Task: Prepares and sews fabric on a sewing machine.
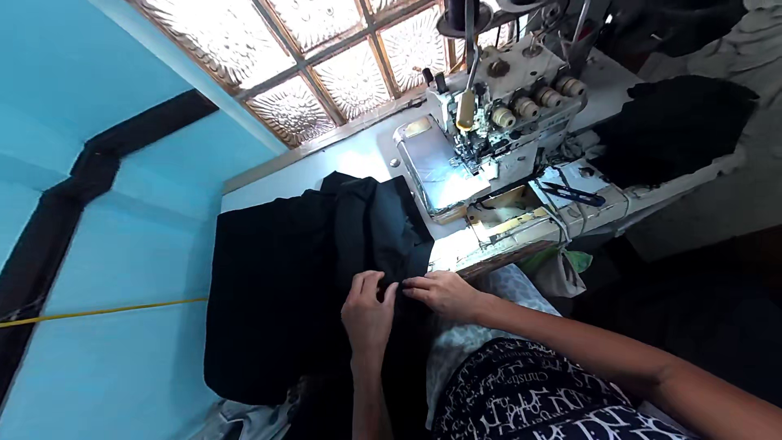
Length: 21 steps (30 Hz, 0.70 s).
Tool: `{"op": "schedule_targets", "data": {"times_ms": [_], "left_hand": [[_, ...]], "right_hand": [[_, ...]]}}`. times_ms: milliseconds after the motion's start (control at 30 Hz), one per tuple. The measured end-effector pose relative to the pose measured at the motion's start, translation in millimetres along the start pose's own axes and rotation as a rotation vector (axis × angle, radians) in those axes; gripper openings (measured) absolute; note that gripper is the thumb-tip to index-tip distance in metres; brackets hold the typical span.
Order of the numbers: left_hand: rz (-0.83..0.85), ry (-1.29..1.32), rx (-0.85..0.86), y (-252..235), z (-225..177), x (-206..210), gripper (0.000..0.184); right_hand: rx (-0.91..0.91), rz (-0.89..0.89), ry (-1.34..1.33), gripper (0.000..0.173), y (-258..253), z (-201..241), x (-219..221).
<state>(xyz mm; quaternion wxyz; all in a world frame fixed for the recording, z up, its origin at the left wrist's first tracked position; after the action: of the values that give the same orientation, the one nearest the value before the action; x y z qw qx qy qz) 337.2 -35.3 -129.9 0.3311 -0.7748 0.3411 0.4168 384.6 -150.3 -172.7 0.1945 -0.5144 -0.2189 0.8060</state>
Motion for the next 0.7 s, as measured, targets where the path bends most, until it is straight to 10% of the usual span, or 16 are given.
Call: {"op": "schedule_targets", "data": {"times_ms": [333,533,700], "left_hand": [[-0.121,0.043,-0.064,-12,15,-1,0.016],[-0.120,0.654,-0.164,-7,12,-89,0.021],[-0.449,0.332,0.215,-1,-9,-210,0.023]], "right_hand": [[-0.057,0.185,0.261,0.023,-18,10,12],[0.039,0.519,-0.011,0.029,-37,1,23],[-0.085,0.497,0.108,0.031,-45,27,-14]]}}
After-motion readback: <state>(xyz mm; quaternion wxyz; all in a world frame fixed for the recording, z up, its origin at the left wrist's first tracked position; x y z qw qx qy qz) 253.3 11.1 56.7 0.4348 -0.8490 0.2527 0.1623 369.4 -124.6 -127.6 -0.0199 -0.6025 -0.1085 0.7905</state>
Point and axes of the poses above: each hand's wrist, its own y-axis away from the middle knuckle, its own x-axis out of the palm, z = x × y, the point moved 8 cm from there along -y, towards the middle knuckle, and after that the axes turned 15 degrees about -x, right-handed, at the moved point
